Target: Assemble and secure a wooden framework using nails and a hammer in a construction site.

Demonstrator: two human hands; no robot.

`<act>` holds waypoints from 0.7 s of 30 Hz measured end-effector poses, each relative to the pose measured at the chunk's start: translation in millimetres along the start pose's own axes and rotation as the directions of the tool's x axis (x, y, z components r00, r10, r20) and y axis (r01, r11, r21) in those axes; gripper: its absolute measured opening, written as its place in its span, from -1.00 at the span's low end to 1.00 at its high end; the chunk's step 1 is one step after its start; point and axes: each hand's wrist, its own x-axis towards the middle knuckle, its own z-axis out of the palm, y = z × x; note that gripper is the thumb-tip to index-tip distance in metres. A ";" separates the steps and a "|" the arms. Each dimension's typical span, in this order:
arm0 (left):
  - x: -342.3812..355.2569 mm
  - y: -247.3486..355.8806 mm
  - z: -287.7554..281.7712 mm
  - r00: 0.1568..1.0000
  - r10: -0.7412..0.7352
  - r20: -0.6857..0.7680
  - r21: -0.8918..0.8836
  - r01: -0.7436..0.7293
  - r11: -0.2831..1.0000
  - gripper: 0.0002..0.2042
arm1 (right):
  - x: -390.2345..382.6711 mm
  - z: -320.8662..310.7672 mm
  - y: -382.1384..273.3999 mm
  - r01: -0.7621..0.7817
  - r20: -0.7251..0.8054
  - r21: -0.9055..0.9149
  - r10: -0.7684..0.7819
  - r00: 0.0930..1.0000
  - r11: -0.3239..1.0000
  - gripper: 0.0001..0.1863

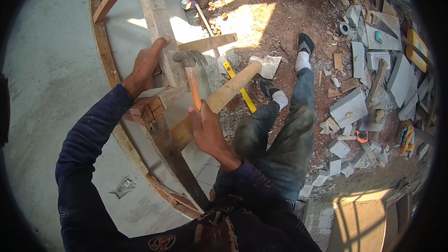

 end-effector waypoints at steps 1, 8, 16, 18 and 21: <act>-1.4 -3.8 -5.8 1.000 -0.007 -0.005 0.008 0.007 1.000 -0.41 | -2.0 0.5 -6.9 -0.006 0.002 0.010 0.006 1.000 1.000 -0.65; 2.2 -6.0 -8.6 1.000 -0.002 -0.023 0.047 0.003 0.999 -0.38 | 13.9 -41.1 -64.2 0.131 -0.303 0.772 0.178 0.936 0.622 -0.64; 1.4 -8.7 -17.0 0.993 -0.043 -0.112 0.112 0.056 0.992 -0.40 | 9.5 -62.4 -45.6 -0.112 -0.199 0.461 0.226 0.954 0.880 -0.64; 3.0 -6.7 -12.1 0.994 -0.025 -0.110 0.102 0.036 0.994 -0.40 | 16.6 -79.2 -59.0 0.016 -0.290 0.638 0.221 0.931 0.770 -0.64; 9.1 -3.6 -6.8 0.998 -0.059 -0.035 0.147 0.063 0.987 -0.31 | 9.2 -42.8 -30.9 0.201 -0.439 0.487 0.039 0.898 0.850 -0.64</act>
